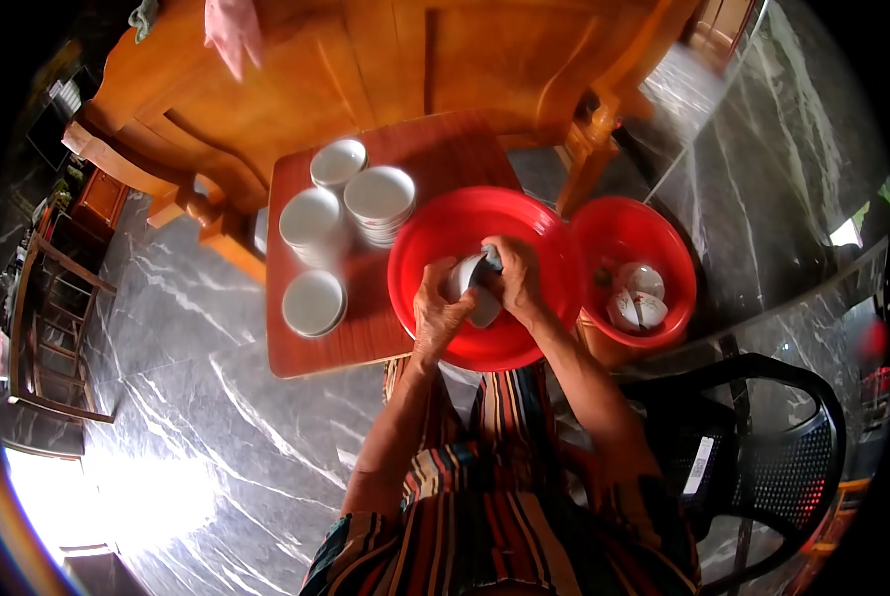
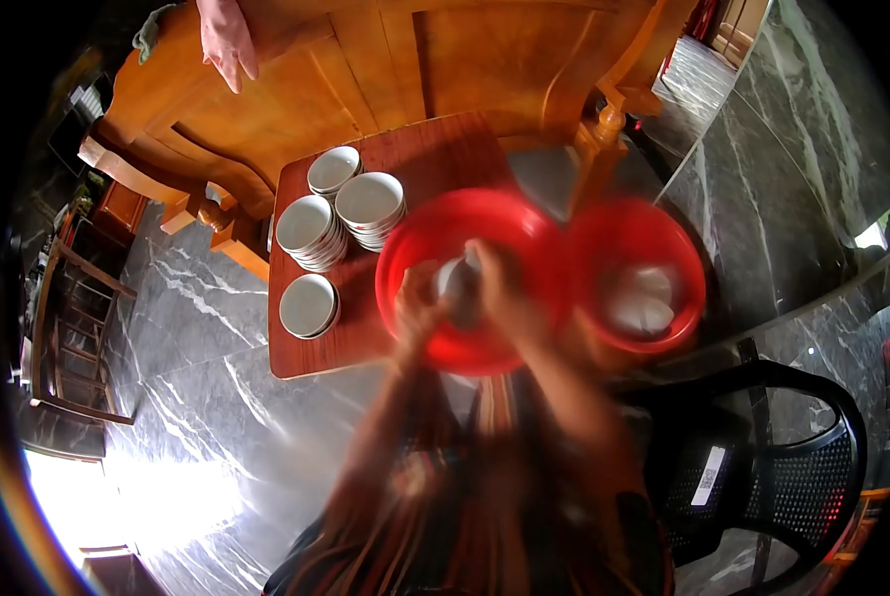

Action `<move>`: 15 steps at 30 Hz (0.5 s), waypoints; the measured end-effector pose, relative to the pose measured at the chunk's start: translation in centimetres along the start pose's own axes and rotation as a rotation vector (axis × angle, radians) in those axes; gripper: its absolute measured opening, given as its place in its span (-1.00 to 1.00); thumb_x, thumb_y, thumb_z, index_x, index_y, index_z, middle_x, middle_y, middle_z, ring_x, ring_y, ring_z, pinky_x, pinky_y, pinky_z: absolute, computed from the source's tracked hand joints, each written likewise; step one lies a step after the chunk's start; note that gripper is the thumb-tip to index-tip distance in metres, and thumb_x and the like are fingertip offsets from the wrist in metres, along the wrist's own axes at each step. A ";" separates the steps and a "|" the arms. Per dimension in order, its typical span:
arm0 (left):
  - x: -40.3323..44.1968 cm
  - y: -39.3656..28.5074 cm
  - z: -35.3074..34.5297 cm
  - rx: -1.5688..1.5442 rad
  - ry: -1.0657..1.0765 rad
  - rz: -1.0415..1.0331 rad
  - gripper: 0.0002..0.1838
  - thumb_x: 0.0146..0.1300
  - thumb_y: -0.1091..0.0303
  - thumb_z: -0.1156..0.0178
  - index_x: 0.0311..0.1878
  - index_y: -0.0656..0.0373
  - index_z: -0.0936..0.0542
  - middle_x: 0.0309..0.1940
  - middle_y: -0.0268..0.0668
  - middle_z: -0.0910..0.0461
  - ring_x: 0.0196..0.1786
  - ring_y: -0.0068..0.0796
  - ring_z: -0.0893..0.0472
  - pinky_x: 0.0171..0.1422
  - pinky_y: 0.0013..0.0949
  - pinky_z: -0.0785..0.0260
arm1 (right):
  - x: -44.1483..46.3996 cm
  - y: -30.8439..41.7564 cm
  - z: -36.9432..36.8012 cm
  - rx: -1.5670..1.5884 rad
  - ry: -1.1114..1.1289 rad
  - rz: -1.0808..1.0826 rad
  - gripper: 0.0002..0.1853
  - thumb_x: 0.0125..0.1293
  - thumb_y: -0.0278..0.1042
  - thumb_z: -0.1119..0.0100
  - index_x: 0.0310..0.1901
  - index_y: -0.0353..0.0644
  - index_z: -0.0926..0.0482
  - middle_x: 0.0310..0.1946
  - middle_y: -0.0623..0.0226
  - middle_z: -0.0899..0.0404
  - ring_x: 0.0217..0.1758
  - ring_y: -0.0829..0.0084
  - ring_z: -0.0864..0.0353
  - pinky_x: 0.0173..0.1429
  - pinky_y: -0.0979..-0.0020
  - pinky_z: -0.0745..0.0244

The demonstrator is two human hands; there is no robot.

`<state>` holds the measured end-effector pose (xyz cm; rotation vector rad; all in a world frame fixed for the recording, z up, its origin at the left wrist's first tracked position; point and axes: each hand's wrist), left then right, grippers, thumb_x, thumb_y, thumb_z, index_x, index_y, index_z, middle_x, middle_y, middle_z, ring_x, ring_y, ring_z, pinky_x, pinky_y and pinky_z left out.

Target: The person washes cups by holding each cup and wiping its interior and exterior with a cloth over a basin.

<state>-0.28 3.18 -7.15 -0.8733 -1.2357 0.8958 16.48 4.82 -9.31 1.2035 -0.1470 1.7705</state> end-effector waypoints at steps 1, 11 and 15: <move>-0.1 -0.2 0.0 0.001 0.001 0.000 -0.47 -0.08 0.42 -0.31 0.02 0.28 -0.40 -0.22 -0.09 -0.58 -0.16 -0.32 -0.59 -0.10 -0.35 -0.45 | -1.5 -2.0 -1.1 0.008 0.031 -0.111 -0.63 -0.11 -0.55 -0.28 -0.18 -0.20 -0.46 -0.40 0.25 -0.53 -0.29 0.31 -0.56 -0.19 0.30 -0.42; -0.1 -0.3 0.4 -0.028 -0.160 -0.034 -0.42 -0.03 0.22 -0.39 0.02 0.28 -0.40 -0.24 -0.20 -0.51 -0.22 -0.41 -0.49 -0.06 -0.36 -0.36 | -4.0 -4.2 -2.2 0.930 0.230 -0.893 -0.77 -0.02 -0.43 -0.32 -0.28 -0.29 -0.60 -0.39 0.33 -0.62 -0.37 0.52 -0.59 -0.33 0.47 -0.48; -0.3 -3.6 -0.2 0.085 -0.008 -0.026 -0.27 -0.11 0.22 -0.46 0.10 0.26 -0.32 -0.10 -0.16 -0.43 -0.13 -0.37 -0.46 -0.07 -0.34 -0.36 | -1.5 -0.9 1.0 1.065 0.188 -1.021 -0.77 0.01 -0.44 -0.28 -0.27 -0.31 -0.60 -0.38 0.30 -0.62 -0.39 0.49 -0.60 -0.34 0.48 -0.49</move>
Point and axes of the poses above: each hand's wrist, its own x-axis towards the middle knuckle, its own z-axis out of the back of the hand, y = z × x
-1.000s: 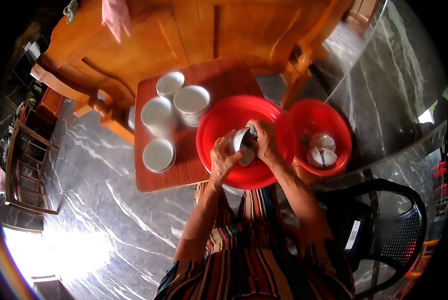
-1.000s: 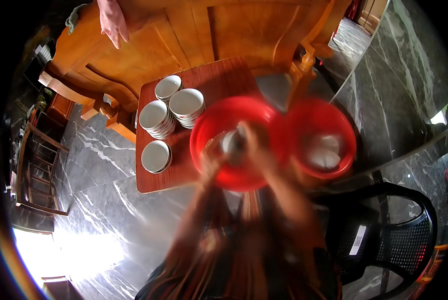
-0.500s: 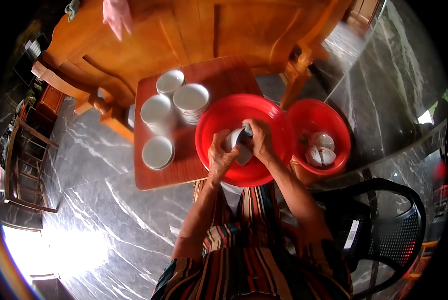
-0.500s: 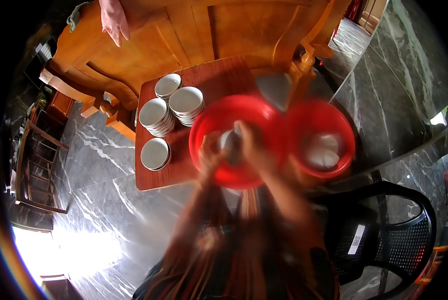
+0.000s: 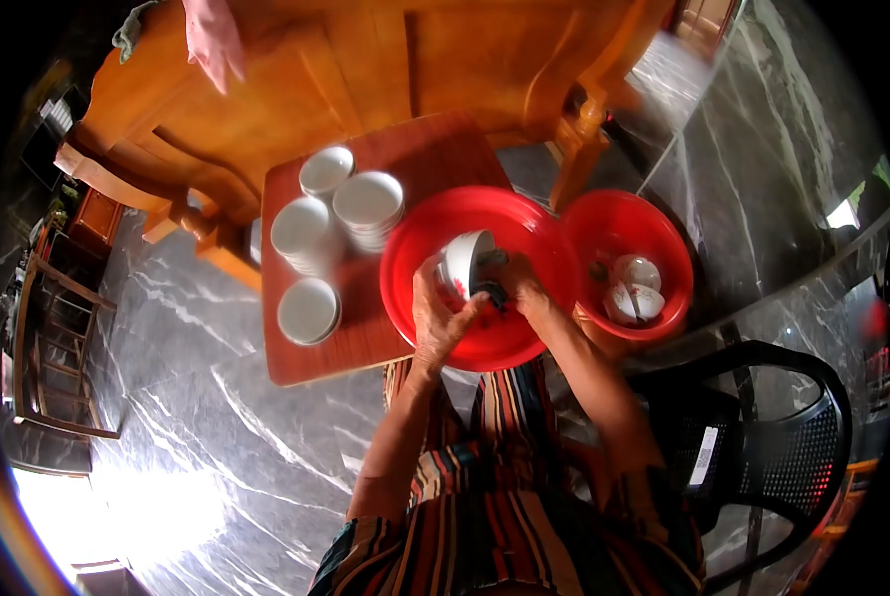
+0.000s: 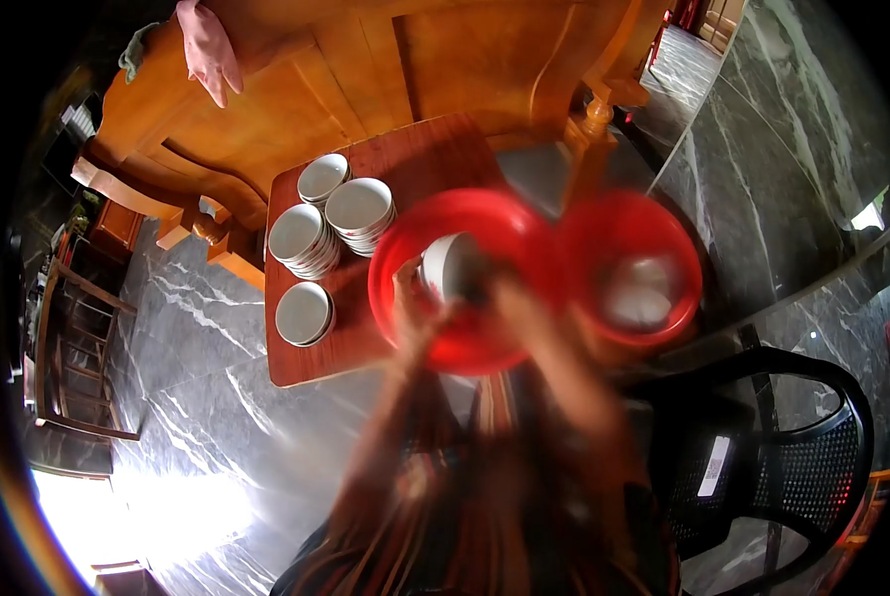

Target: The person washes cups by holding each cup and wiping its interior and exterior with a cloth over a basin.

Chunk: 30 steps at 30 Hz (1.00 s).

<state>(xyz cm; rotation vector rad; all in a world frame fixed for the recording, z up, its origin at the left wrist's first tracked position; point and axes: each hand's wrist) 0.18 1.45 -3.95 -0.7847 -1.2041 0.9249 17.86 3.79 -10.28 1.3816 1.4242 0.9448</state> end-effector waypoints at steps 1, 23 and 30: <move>0.0 0.2 -0.5 0.037 -0.016 -0.098 -0.17 -0.17 0.28 -0.49 0.17 0.25 -0.26 -0.03 -0.10 -0.37 -0.08 -0.29 -0.46 -0.05 -0.31 -0.38 | -0.3 1.0 -0.4 -0.005 -0.012 -0.036 -0.78 0.01 -0.45 -0.27 -0.26 -0.31 -0.60 -0.38 0.30 -0.62 -0.40 0.48 -0.60 -0.34 0.48 -0.49; 0.5 3.6 0.0 0.070 0.197 -0.003 -0.31 -0.13 0.20 -0.40 0.11 0.29 -0.45 -0.17 -0.04 -0.54 -0.13 -0.22 -0.54 -0.06 -0.30 -0.40 | -0.2 3.2 -2.0 -1.060 -0.112 0.814 -0.56 -0.22 -0.53 -0.31 -0.18 -0.17 -0.46 -0.30 0.17 -0.50 -0.20 0.12 -0.49 -0.08 0.20 -0.36; 1.1 4.5 -1.0 -0.158 0.093 -0.038 -0.32 -0.09 0.12 -0.45 0.08 0.27 -0.46 -0.11 -0.07 -0.56 -0.05 -0.27 -0.56 0.04 -0.30 -0.39 | -0.2 2.4 -2.1 -1.120 -0.118 1.067 -0.62 -0.13 -0.43 -0.25 -0.18 -0.19 -0.45 -0.36 0.18 -0.52 -0.27 0.14 -0.50 -0.10 0.19 -0.33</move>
Point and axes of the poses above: each hand's wrist, its own x-axis towards the middle knuckle, its own z-axis out of the back of the hand, y = z × x
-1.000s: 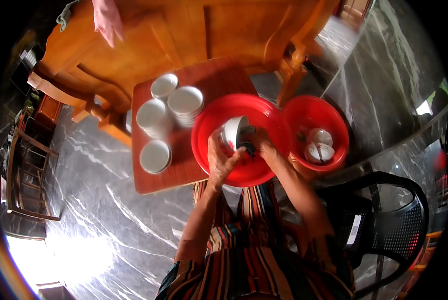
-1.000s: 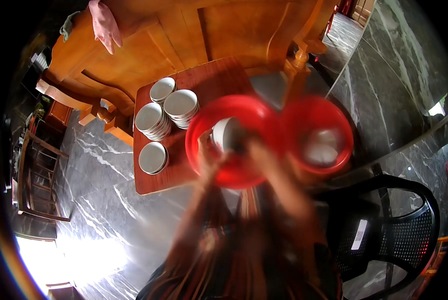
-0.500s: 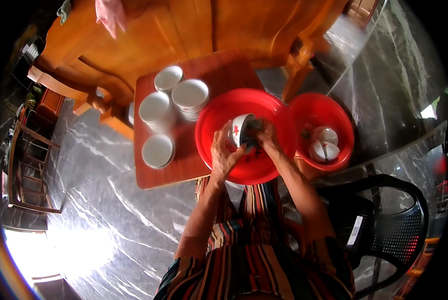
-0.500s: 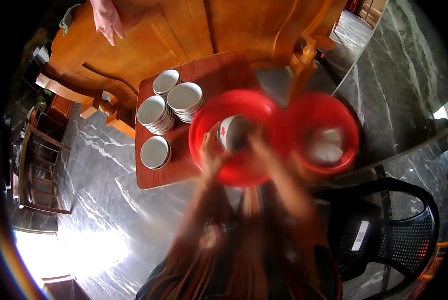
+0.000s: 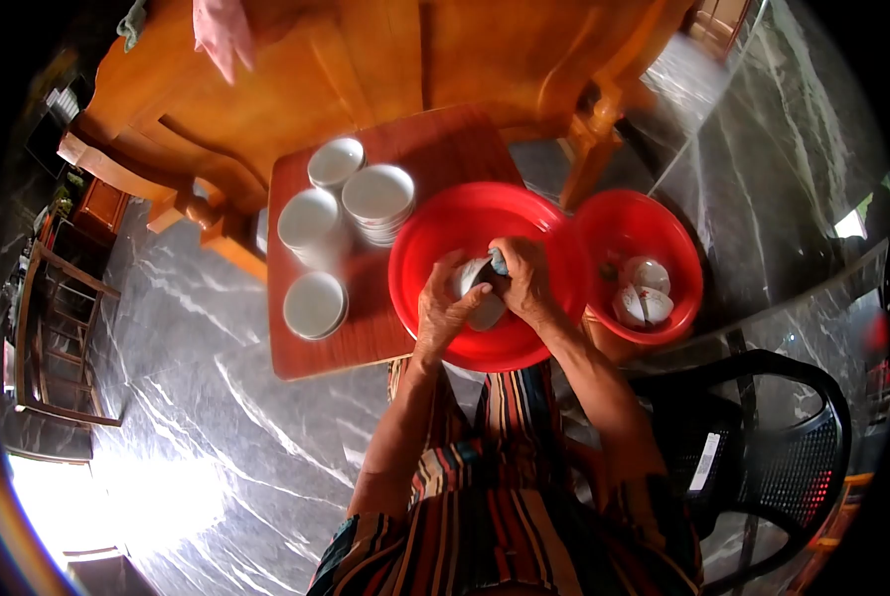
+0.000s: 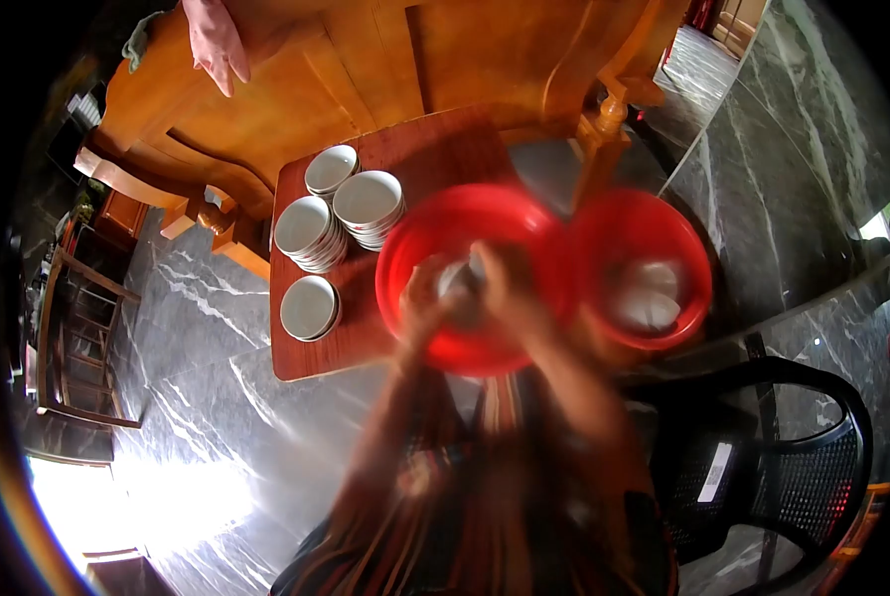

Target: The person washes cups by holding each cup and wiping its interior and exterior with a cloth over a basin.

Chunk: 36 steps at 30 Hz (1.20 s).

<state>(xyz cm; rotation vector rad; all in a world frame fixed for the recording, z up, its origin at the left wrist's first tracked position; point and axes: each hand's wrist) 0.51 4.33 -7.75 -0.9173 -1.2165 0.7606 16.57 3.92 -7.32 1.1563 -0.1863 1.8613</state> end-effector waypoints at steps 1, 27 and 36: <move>-0.2 -1.4 0.3 0.007 -0.016 0.098 -0.29 -0.11 0.13 -0.47 0.09 0.26 -0.42 -0.11 -0.09 -0.56 -0.03 -0.29 -0.55 0.05 -0.30 -0.38 | -0.4 -0.2 0.0 -0.031 -0.016 -0.070 -0.65 -0.11 -0.44 -0.24 -0.21 -0.20 -0.44 -0.38 0.20 -0.52 -0.31 0.20 -0.51 -0.16 0.24 -0.36; -0.5 -1.6 0.5 0.029 0.137 0.243 -0.39 0.01 0.18 -0.35 0.09 0.36 -0.46 -0.22 -0.08 -0.58 -0.17 -0.36 -0.57 -0.08 -0.38 -0.40 | 1.1 1.2 1.0 0.155 0.189 -0.261 -0.64 -0.14 -0.52 -0.20 -0.19 -0.18 -0.46 -0.34 0.24 -0.53 -0.26 0.14 -0.48 -0.12 0.18 -0.33; -0.6 -0.8 0.1 0.222 0.076 0.222 -0.44 -0.06 0.16 -0.41 -0.06 0.33 -0.48 -0.32 -0.06 -0.58 -0.23 -0.24 -0.61 -0.15 -0.30 -0.43 | 0.2 1.1 0.0 -0.076 0.183 -0.134 -0.59 -0.09 -0.62 -0.09 -0.11 -0.16 -0.46 -0.22 0.24 -0.52 -0.12 0.19 -0.44 -0.04 0.21 -0.28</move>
Point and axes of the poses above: each hand's wrist, its own x-axis towards the middle knuckle, its own z-axis out of the back of the hand, y = z × x
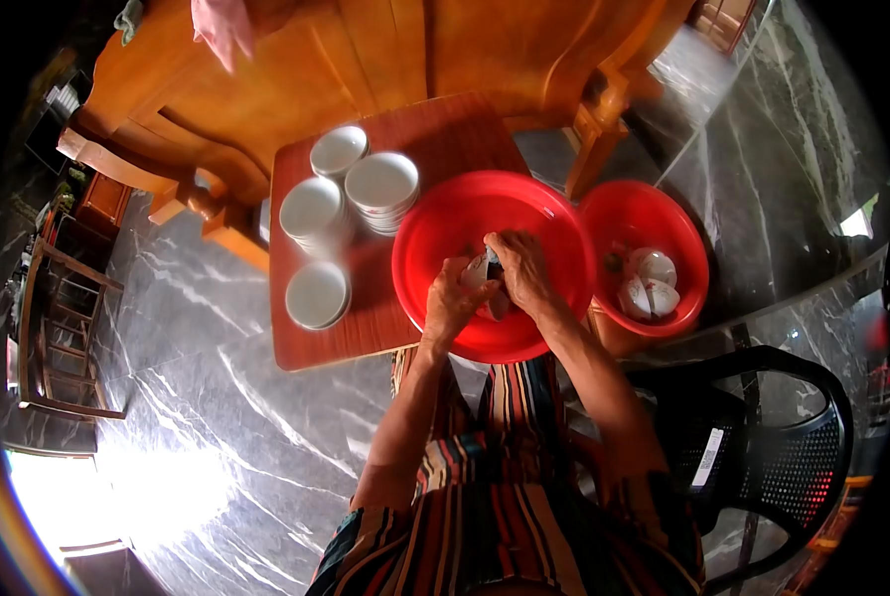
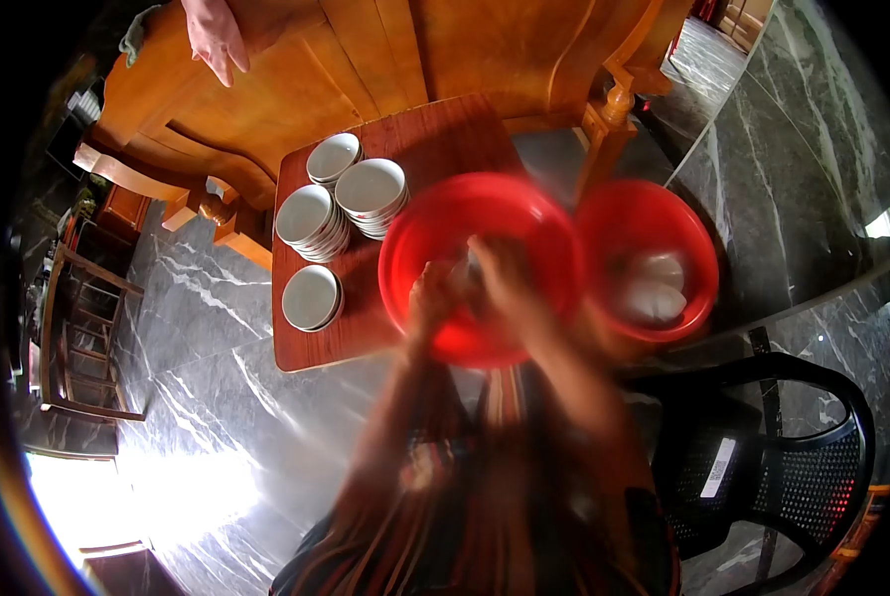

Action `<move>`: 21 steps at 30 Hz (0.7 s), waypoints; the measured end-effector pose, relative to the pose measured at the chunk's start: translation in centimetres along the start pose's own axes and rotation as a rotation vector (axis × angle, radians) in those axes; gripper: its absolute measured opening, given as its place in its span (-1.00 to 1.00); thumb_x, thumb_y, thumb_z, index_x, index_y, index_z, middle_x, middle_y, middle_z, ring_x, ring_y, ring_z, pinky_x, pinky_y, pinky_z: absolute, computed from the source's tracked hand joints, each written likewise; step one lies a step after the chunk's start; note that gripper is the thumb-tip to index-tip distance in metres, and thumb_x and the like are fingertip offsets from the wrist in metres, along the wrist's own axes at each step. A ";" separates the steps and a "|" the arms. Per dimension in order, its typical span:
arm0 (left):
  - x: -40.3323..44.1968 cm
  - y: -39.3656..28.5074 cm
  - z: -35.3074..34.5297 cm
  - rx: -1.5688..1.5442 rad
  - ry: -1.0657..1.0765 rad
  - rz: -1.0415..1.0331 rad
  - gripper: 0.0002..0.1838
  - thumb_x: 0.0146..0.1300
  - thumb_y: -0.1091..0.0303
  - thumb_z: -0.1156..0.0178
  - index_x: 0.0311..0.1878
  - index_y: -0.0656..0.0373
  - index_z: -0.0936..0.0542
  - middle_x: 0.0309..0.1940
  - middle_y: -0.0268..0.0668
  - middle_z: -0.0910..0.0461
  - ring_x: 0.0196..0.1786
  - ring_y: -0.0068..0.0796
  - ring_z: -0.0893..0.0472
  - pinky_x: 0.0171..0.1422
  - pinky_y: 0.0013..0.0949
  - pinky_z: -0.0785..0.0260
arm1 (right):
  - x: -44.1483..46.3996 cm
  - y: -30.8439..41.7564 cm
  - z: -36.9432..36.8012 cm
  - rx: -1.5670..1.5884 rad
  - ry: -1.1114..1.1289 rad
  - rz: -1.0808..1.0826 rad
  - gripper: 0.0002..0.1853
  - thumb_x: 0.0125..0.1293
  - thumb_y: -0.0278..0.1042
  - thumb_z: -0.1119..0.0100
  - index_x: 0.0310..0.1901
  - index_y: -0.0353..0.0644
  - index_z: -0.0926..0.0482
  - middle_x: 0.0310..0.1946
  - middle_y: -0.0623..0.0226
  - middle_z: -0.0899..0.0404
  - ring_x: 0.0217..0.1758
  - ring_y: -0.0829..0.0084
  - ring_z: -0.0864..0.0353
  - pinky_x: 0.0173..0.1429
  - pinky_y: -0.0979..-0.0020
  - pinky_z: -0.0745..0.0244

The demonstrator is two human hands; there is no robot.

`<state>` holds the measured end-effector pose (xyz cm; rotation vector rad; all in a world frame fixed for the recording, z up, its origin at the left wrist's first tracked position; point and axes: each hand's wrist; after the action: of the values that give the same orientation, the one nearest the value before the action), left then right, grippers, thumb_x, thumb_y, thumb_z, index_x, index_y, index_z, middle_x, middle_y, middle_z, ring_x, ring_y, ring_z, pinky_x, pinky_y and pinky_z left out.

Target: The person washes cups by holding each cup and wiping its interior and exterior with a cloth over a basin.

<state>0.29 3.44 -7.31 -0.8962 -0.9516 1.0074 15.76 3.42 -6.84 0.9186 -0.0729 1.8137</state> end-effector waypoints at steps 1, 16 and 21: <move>0.0 0.3 -0.1 0.027 -0.005 0.031 -0.45 -0.08 0.16 -0.42 -0.09 0.30 -0.48 -0.34 -0.05 -0.58 -0.25 -0.24 -0.62 -0.18 -0.29 -0.44 | 0.0 -0.1 0.0 -0.020 0.081 -0.056 -0.57 -0.12 -0.63 -0.12 -0.11 -0.16 -0.47 -0.21 0.25 -0.52 -0.12 0.19 -0.43 -0.03 0.20 -0.28; 0.2 0.1 1.0 -0.277 0.104 -0.056 -0.51 -0.07 0.57 -0.29 0.01 0.25 -0.43 -0.27 -0.17 -0.60 -0.21 -0.45 -0.58 -0.12 -0.41 -0.45 | 1.6 1.9 1.6 0.016 -0.109 0.159 -0.51 -0.28 -0.58 -0.27 -0.16 -0.17 -0.48 -0.27 0.35 -0.53 -0.15 0.27 -0.50 -0.03 0.20 -0.30; -0.1 0.6 0.8 -0.463 0.110 -0.056 -0.49 -0.08 0.62 -0.23 0.04 0.25 -0.43 -0.16 -0.22 -0.56 -0.09 -0.49 -0.53 -0.06 -0.44 -0.41 | 1.2 0.0 0.4 0.076 -0.168 -0.063 -0.57 -0.31 -0.63 -0.27 -0.27 -0.20 -0.44 -0.43 0.20 -0.51 -0.33 0.16 -0.51 -0.21 0.22 -0.34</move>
<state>-0.60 3.67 -7.62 -1.2868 -1.1312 0.6894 15.83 4.12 -5.82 1.1142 -0.0795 1.6884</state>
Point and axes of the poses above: each hand's wrist, its own x-axis towards the middle knuckle, its own z-axis out of the back of the hand, y = z × x
